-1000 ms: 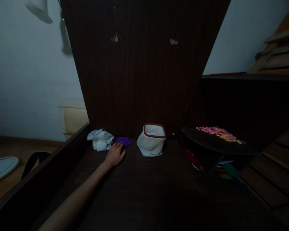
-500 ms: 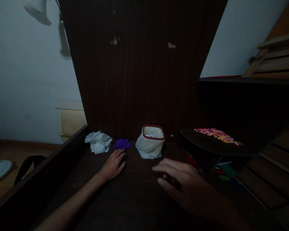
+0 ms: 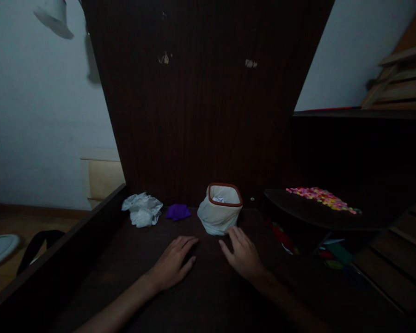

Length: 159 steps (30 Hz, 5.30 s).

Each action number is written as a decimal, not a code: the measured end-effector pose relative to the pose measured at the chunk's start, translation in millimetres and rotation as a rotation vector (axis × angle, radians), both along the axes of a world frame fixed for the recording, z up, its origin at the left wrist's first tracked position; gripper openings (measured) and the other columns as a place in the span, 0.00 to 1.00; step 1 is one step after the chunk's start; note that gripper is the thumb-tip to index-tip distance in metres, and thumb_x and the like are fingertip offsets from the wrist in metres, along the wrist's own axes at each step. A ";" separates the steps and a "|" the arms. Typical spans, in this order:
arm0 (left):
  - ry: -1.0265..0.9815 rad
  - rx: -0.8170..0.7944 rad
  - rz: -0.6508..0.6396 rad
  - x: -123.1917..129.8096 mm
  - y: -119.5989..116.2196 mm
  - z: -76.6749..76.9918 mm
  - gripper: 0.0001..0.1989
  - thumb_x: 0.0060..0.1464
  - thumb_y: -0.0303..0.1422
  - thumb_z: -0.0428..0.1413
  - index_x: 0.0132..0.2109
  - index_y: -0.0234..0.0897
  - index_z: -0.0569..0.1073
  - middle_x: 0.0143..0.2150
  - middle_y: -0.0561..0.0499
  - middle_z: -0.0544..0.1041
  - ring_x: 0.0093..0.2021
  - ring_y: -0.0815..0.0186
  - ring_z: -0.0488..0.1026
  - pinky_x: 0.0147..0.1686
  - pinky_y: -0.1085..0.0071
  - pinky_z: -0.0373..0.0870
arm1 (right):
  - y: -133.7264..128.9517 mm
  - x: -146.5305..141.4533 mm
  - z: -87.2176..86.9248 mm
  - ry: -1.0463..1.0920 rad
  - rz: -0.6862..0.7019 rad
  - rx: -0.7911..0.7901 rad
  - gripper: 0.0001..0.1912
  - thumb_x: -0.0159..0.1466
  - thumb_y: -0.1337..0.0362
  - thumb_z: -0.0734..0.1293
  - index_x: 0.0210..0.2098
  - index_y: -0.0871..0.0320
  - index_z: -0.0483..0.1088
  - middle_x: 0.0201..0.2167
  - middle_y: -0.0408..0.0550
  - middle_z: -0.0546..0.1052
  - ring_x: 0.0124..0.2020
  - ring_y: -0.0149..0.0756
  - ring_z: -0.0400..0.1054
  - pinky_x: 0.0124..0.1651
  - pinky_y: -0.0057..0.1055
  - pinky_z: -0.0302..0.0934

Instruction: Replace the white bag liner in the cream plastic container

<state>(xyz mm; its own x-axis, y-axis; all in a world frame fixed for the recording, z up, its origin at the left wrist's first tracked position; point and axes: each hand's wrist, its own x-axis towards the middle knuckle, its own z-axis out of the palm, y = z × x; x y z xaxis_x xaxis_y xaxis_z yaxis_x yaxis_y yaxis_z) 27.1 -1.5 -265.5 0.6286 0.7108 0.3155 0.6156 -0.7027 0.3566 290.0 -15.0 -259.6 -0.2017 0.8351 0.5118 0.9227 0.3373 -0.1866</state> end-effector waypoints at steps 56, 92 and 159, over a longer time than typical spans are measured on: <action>-0.480 -0.073 0.327 72.3 95.7 -11.8 0.09 0.52 0.21 0.56 0.30 0.37 0.77 0.41 0.46 0.79 0.45 0.58 0.77 0.48 0.60 0.73 | 59.0 46.6 -12.7 0.405 -0.122 -0.166 0.05 0.56 0.70 0.62 0.27 0.55 0.69 0.27 0.47 0.78 0.29 0.38 0.72 0.35 0.30 0.63; -0.197 -0.021 0.198 6.2 48.4 -0.5 0.21 0.67 0.40 0.47 0.60 0.34 0.69 0.60 0.37 0.75 0.62 0.52 0.72 0.63 0.52 0.69 | 7.8 50.2 -13.0 0.231 0.064 -0.127 0.08 0.62 0.70 0.61 0.31 0.56 0.72 0.35 0.52 0.77 0.40 0.44 0.72 0.47 0.42 0.68; 0.190 -0.104 -0.141 -40.5 -17.3 9.1 0.32 0.68 0.46 0.51 0.73 0.49 0.51 0.75 0.47 0.52 0.73 0.47 0.52 0.68 0.43 0.57 | -40.2 -1.0 -9.4 0.010 0.449 -0.446 0.31 0.72 0.53 0.62 0.71 0.54 0.56 0.73 0.54 0.53 0.74 0.52 0.43 0.72 0.57 0.44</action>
<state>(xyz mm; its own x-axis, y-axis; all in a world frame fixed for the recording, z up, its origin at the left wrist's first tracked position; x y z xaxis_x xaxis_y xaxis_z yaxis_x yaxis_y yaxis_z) -13.4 -18.8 -256.4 0.7648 0.6344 0.1125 0.5770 -0.7520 0.3186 289.0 -55.2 -268.9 -0.5789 0.8036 0.1380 0.7067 0.5789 -0.4068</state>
